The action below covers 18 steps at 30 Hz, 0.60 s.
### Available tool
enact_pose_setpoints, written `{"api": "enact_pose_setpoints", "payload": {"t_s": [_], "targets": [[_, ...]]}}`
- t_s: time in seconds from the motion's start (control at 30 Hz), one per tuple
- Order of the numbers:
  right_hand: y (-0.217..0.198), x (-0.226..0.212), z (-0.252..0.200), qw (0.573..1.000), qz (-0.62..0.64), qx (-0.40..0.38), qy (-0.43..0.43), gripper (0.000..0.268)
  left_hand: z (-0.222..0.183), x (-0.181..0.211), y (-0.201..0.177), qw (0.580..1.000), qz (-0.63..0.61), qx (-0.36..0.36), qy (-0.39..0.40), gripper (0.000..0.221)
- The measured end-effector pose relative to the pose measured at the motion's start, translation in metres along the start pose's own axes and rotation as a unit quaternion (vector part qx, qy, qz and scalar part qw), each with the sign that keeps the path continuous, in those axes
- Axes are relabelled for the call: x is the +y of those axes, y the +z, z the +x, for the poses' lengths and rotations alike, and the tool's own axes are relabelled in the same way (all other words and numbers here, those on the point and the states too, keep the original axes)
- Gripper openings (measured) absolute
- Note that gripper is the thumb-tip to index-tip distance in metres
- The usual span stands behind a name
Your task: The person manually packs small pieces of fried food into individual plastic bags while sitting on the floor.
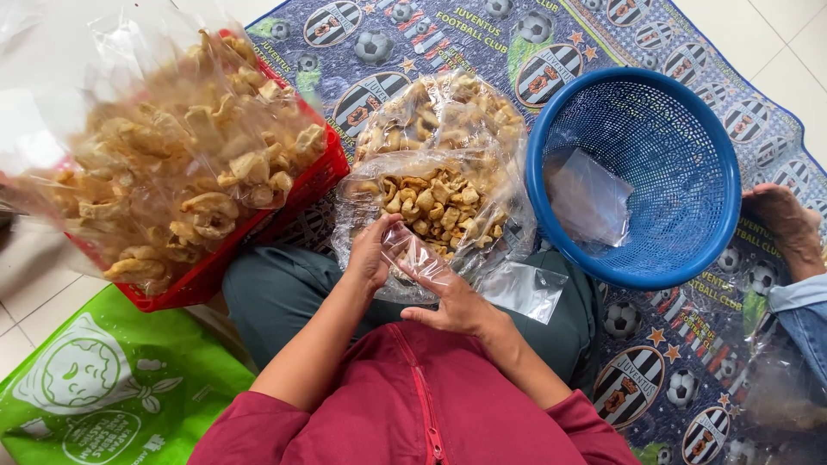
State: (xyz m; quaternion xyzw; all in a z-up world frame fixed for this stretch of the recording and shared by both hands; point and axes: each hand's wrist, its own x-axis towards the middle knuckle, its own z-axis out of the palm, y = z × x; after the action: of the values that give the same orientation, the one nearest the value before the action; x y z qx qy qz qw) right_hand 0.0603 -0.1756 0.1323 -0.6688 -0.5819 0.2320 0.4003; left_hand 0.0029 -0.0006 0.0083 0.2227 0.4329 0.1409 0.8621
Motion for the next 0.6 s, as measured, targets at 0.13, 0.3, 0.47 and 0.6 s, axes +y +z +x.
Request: {"api": "enact_pose_setpoints", "payload": {"t_s": [0.13, 0.3, 0.47, 0.6], "targets": [[-0.001, 0.003, 0.0, 0.999, 0.029, -0.013, 0.033, 0.09, 0.0, -0.003, 0.0, 1.0, -0.012, -0.011, -0.009, 0.038], [-0.001, 0.005, 0.0, 0.997, 0.05, -0.019, 0.058, 0.113, 0.013, -0.017, -0.007, 1.0, -0.013, -0.024, -0.01, 0.051], [0.0, 0.015, 0.004, 0.999, 0.01, -0.008, 0.029, 0.107, 0.014, -0.01, -0.005, 1.0, -0.016, -0.007, -0.004, 0.056], [-0.008, 0.012, 0.011, 0.997, -0.019, -0.054, 0.053, 0.095, 0.025, -0.002, -0.011, 0.999, -0.035, 0.007, 0.021, 0.056]]}}
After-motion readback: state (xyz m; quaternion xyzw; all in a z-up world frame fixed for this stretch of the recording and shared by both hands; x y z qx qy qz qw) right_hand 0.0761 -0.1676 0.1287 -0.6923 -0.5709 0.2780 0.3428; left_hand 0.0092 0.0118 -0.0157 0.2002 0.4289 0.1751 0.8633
